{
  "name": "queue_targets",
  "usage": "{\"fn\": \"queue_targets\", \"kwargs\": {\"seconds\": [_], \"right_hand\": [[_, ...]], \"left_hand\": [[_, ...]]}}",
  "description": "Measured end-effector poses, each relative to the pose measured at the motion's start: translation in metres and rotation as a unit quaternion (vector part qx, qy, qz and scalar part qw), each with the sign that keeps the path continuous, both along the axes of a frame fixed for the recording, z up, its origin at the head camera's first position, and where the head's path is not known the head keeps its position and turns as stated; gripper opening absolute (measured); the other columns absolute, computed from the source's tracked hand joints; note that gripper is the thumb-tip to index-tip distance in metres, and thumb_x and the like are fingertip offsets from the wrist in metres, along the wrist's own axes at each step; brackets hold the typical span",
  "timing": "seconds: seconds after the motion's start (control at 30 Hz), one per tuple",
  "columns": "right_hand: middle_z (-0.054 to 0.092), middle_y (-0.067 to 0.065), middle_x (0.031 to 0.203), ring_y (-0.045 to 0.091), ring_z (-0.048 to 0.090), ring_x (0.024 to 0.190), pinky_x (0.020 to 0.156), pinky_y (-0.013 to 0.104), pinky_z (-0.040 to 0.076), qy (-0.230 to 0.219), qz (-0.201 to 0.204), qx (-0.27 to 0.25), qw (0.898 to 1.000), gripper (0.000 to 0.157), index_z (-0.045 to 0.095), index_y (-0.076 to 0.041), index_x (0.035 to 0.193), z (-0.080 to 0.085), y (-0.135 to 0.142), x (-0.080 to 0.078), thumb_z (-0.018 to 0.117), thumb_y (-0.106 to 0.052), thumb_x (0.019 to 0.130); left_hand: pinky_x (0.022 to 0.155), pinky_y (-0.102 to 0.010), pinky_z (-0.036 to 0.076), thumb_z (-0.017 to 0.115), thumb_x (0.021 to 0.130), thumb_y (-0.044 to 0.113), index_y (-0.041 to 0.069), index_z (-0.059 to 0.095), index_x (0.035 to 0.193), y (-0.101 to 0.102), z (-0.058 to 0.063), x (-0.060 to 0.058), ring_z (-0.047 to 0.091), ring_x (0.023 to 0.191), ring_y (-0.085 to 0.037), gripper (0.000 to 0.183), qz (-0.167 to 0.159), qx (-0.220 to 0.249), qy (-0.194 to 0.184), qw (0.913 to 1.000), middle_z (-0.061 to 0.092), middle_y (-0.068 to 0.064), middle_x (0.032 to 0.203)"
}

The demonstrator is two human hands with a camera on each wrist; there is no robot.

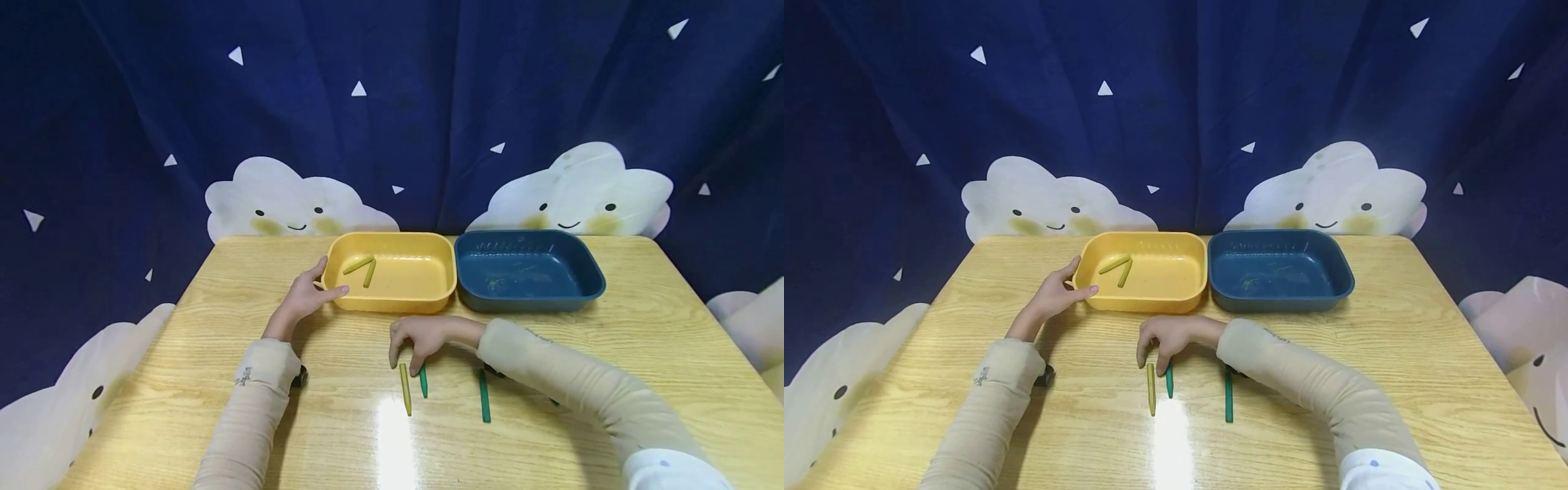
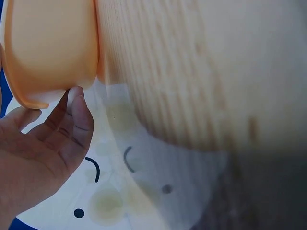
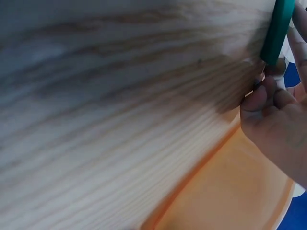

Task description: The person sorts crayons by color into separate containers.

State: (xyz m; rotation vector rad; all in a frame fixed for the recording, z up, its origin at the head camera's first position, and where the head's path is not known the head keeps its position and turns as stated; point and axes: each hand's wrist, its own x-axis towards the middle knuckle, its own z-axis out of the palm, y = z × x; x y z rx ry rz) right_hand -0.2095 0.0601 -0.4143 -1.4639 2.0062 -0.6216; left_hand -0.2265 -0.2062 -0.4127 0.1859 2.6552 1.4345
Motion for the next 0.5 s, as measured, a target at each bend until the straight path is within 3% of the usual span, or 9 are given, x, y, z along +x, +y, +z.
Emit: {"fn": "queue_targets", "kwargs": {"seconds": [0.2,0.5], "right_hand": [[0.045,-0.002,0.074,0.006,0.031,0.068,0.066,0.016,0.031,0.002,-0.009,-0.002,1.000,0.019,0.074,-0.009,0.081,-0.0022,-0.0030,0.0036,0.081,-0.009,0.064],[0.050,-0.003,0.078,0.007,0.041,0.076,0.072,0.018,0.036,-0.010,-0.011,0.023,1.000,0.015,0.072,-0.010,0.076,0.0024,-0.0027,0.0014,0.082,-0.010,0.065]], "left_hand": [[0.084,-0.038,0.045,0.071,0.079,0.033,0.001,0.013,0.145,-0.0009,-0.0017,-0.0005,0.054,0.099,-0.028,0.093,0.001,-0.005,0.004,1.0000,0.044,-0.022,0.131],[0.084,-0.039,0.043,0.070,0.079,0.037,0.003,0.013,0.145,0.0003,-0.0007,0.0007,0.050,0.105,-0.029,0.093,0.006,-0.020,-0.001,0.9998,0.036,-0.019,0.139]]}}
